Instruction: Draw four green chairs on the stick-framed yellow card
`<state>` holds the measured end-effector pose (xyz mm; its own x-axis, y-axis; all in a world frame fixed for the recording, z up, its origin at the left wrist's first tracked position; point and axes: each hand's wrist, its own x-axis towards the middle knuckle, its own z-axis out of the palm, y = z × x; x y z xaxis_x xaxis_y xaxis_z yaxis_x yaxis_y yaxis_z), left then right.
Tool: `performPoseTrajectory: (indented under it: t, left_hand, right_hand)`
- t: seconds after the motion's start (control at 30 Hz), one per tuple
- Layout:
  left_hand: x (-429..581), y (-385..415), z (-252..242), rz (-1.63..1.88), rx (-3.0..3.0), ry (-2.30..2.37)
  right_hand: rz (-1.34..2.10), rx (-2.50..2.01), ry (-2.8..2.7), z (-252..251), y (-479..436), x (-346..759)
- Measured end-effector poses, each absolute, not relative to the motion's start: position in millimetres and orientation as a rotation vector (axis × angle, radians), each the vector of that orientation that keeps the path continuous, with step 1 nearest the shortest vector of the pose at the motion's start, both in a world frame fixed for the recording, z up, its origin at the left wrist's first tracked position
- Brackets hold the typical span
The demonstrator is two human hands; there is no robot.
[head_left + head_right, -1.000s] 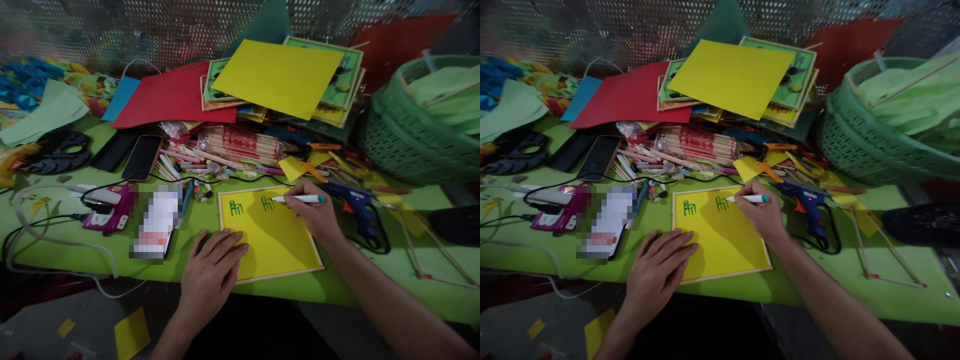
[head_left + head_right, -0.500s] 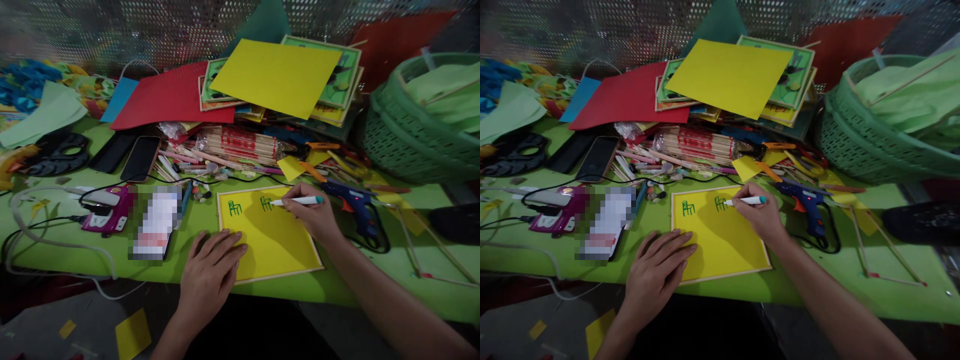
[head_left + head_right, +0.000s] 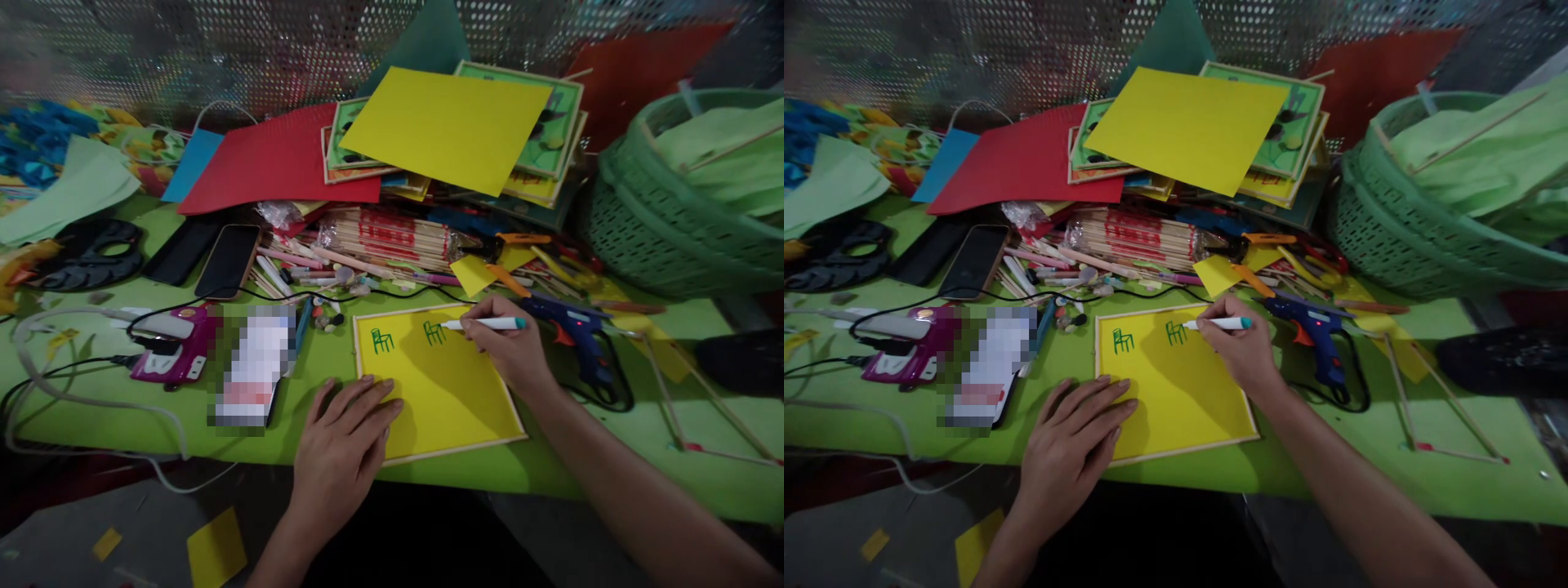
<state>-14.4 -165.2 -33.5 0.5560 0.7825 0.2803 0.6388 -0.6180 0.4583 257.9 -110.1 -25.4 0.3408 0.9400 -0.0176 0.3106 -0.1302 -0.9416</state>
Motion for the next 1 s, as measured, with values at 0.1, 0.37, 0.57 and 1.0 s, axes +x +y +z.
performPoseTrajectory:
  t: [0.1, 0.37, 0.57, 1.0]
  left_hand:
    - [-14.8, -165.5, -33.9, 0.669, 2.500, 1.169]
    - [-14.2, -164.5, -32.7, 0.675, 2.501, 1.177]
    - [-14.2, -165.7, -33.6, 0.681, 2.502, 1.181]
    - [-14.6, -165.9, -34.1, 0.668, 2.489, 1.197]
  right_hand:
    - [0.821, -1.647, -1.174, -26.8, -110.1, 259.2]
    - [0.870, -1.619, -1.158, -24.7, -110.7, 259.5]
    - [0.940, -1.561, -1.138, -20.7, -106.7, 254.4]
    - [1.007, -1.571, -1.173, -28.9, -105.7, 253.0]
